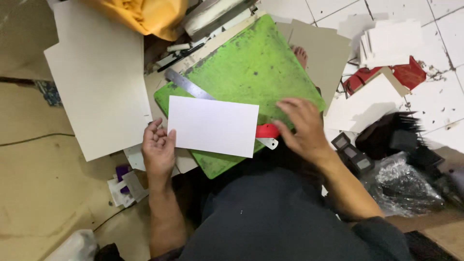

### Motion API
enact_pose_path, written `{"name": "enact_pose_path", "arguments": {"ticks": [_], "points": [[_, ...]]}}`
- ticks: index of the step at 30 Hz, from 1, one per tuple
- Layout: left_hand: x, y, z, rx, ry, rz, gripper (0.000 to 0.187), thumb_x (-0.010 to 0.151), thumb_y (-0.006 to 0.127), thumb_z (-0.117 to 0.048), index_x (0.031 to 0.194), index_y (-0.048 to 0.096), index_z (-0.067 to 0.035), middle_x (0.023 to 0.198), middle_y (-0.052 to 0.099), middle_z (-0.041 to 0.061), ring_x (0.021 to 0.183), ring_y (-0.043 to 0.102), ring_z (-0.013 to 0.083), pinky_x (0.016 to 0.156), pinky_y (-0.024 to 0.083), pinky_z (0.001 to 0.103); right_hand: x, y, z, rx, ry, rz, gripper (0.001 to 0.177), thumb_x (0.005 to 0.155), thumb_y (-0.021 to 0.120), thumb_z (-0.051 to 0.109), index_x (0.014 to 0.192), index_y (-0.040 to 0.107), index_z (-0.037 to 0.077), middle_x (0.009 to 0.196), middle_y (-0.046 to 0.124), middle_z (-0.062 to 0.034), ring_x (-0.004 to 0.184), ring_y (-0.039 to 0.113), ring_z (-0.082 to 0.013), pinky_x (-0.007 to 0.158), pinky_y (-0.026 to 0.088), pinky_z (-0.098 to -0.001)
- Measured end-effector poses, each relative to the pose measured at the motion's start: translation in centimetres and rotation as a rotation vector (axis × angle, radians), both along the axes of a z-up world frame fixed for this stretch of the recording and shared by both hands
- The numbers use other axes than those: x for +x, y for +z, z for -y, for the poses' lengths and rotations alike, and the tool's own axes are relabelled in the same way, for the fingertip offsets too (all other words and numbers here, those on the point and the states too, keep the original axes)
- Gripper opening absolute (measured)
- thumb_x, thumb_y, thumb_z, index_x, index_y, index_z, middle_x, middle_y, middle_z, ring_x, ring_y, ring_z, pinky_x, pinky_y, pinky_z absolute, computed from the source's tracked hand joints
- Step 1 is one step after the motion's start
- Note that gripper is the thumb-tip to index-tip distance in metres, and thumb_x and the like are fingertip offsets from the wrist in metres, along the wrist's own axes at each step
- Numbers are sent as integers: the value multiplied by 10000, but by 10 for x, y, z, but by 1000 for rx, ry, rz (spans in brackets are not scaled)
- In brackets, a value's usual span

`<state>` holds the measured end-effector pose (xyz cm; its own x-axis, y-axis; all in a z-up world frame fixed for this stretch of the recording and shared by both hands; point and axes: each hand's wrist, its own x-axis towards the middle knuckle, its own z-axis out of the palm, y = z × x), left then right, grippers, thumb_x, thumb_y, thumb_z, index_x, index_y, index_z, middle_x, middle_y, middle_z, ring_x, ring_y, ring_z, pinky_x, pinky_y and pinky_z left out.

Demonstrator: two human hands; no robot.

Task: Cutting paper sheets using a utility knife and a metal ruler on a cutting mat

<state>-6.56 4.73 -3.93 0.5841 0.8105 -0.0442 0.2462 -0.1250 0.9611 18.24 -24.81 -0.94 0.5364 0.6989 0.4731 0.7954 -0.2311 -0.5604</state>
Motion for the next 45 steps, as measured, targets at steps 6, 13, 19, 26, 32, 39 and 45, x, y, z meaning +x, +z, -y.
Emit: {"name": "enact_pose_path", "arguments": {"ticks": [6,13,19,26,32,39,45], "points": [[-71,-1,-47,30,260,175,185,1051,665,-36,1229,627,-2,1032,651,57,983,651,123,937,543,249,-47,-17,-50,-362,128,188,622,917,694,435,1433,566,113,1237,622,-172,1165,611,-379,946,465,-494],[-51,9,-47,-13,298,253,145,1016,704,-43,1150,651,-18,976,671,63,935,671,119,900,561,248,-16,-58,-40,-339,-127,449,361,913,693,354,1174,679,104,901,535,-82,748,576,-304,650,473,-433],[-28,5,-39,-28,189,233,132,1015,664,-23,1136,660,29,935,654,82,814,694,148,751,595,312,28,-52,-2,-357,-299,381,337,998,715,312,1181,661,34,928,542,-154,812,589,-398,709,469,-494],[13,47,-22,-66,4,215,135,992,636,-73,1112,663,-16,1058,708,122,900,715,206,786,631,287,8,-10,-28,-357,-261,255,520,1067,619,383,1376,628,-35,1288,559,-255,1158,510,-433,927,417,-567],[31,58,-29,195,-158,102,169,988,639,-109,1132,630,-20,1030,665,116,930,679,211,839,646,282,-35,33,-86,-331,78,-671,520,956,677,235,1433,575,54,952,619,-28,787,567,-127,702,463,-265],[-32,15,-199,402,337,-795,1019,995,640,-663,1563,193,56,1606,305,273,1466,287,447,1163,302,571,2,53,-74,-374,-27,-638,439,1035,614,142,1455,579,23,816,542,-28,725,491,-152,604,420,-287],[-27,21,-215,367,343,-820,1006,871,789,-664,1505,358,-12,1478,414,268,1325,396,460,995,423,588,34,6,-88,-580,-83,-58,556,1049,547,417,1456,565,39,1365,540,-275,1200,527,-400,866,524,-602]]}}
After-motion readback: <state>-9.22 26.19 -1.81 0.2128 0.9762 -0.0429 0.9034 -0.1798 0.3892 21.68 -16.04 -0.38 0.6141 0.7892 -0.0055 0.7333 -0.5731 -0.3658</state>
